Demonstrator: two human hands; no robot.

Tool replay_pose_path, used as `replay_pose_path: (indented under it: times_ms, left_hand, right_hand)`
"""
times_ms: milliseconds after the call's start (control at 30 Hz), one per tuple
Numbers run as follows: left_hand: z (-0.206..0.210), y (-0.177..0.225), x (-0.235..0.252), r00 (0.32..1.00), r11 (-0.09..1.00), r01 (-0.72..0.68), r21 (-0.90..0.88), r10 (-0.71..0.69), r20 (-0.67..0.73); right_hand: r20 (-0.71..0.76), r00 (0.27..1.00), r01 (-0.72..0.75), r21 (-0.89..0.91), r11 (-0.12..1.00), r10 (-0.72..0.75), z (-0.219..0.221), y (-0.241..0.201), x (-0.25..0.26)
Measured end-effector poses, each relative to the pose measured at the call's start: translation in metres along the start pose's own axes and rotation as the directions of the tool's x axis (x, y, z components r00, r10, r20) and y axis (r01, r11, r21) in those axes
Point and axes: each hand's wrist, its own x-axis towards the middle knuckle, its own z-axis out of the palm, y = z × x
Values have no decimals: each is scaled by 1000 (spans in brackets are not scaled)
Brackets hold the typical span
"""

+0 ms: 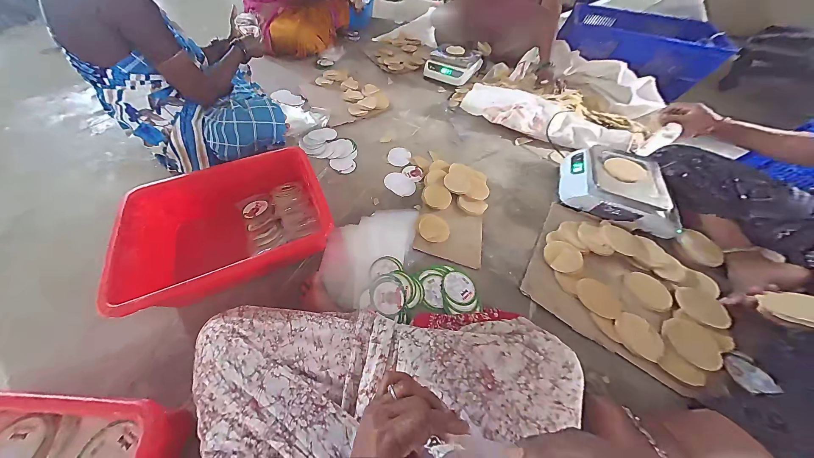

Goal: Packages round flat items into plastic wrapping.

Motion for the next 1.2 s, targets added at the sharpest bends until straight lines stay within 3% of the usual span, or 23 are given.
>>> replay_pose_path:
  times_ms: [100, 200, 333, 533, 733, 900, 1033, 1133, 1200]
  left_hand:
    - [-5, -2, -4, 996, 991, 67, -115, -60, 65]
    - [-6, 3, -3, 970, 983, 148, -112, -122, 209]
    - [0, 12, -1, 952, 966, 218, -138, -180, 249]
    - [-5, 3, -5, 910, 723, 415, -553, -324, 259]
    - [2, 8, 0, 833, 633, 545, -550, -482, 271]
    - [8, 7, -3, 826, 693, 561, -453, -507, 247]
    - [10, 10, -3, 841, 752, 537, -382, -510, 180]
    - [10, 7, -2, 874, 801, 483, -355, -465, 140]
    - [10, 5, -2, 892, 827, 450, -337, -437, 118]
  right_hand:
    - [-15, 988, -153, -89, 984, 152, -5, 1, -7]
    - [-87, 961, -271, -127, 954, 262, -5, 3, -11]
    - [-132, 939, -321, -2, 947, 318, 10, 16, -7]
    - [-83, 945, -320, -21, 947, 317, 14, 40, -16]
    - [14, 913, -397, -207, 894, 409, 14, 46, -32]
    - [147, 891, -404, -176, 897, 430, 18, 51, -44]
    - [226, 850, -398, -314, 862, 476, 29, 43, -49]
    - [242, 854, -368, -344, 864, 460, 37, 39, -54]
    - [210, 864, -401, -261, 878, 457, 36, 38, -54]
